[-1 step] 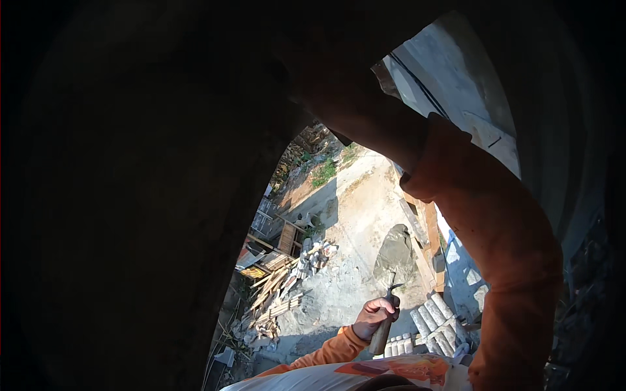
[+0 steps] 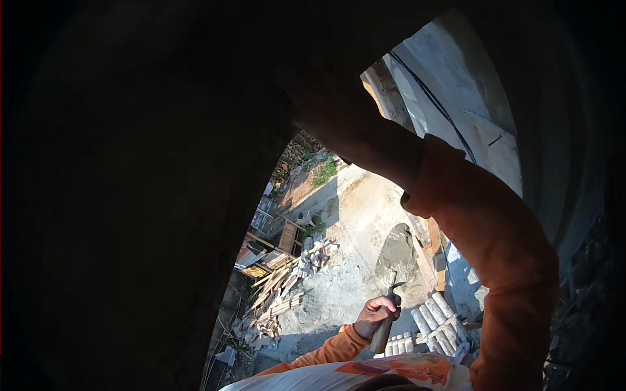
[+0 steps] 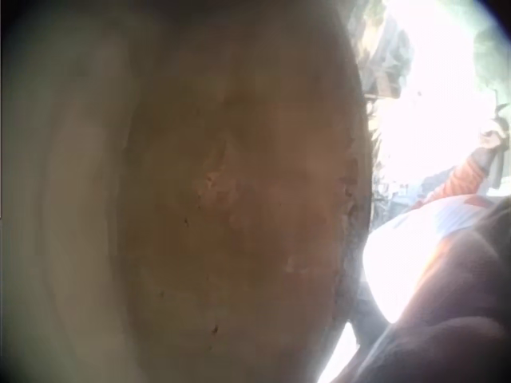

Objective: The person is smoothing the underside and edge of a curved concrete archway using a handheld rectangular block while holding a trowel in the other hand.

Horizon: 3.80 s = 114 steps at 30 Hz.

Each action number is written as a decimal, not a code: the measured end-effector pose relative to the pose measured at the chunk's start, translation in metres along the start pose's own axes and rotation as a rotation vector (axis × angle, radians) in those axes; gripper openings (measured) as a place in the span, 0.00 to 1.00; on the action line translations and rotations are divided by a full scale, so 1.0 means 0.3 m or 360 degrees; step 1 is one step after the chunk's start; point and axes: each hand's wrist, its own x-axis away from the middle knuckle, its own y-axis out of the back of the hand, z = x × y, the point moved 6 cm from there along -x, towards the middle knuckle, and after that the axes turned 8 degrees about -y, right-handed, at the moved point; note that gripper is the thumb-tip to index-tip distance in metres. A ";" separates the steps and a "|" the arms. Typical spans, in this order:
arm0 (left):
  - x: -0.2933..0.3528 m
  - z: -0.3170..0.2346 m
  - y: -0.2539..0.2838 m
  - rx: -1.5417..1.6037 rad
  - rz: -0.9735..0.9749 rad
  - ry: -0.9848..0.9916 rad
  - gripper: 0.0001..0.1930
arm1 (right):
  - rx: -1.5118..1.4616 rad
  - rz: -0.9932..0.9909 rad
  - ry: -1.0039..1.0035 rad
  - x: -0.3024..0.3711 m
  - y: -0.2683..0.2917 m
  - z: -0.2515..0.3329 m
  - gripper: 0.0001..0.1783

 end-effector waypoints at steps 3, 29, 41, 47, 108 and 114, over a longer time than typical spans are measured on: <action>0.006 -0.014 -0.012 -0.0003 -0.0026 0.0002 0.05 | -0.0255 0.0073 -0.0121 0.071 -0.026 0.037 0.25; 0.011 -0.031 -0.035 0.0000 -0.0095 -0.0027 0.05 | 0.0183 -0.0043 -0.0078 -0.171 -0.061 -0.224 0.27; 0.009 -0.044 -0.039 0.0016 -0.0027 -0.0061 0.04 | 0.0096 0.0260 -0.0236 -0.143 -0.021 -0.125 0.20; 0.018 -0.054 -0.031 -0.0014 -0.0029 -0.0018 0.02 | 0.0000 -0.0192 0.0121 0.007 -0.018 0.029 0.20; 0.046 -0.028 0.027 -0.0056 -0.0120 -0.0127 0.04 | 0.0065 -0.0065 -0.0556 -0.259 0.297 -0.551 0.15; 0.043 -0.068 -0.002 0.0108 -0.0063 -0.0056 0.02 | 0.0438 -0.0182 -0.0046 -0.028 0.118 -0.179 0.16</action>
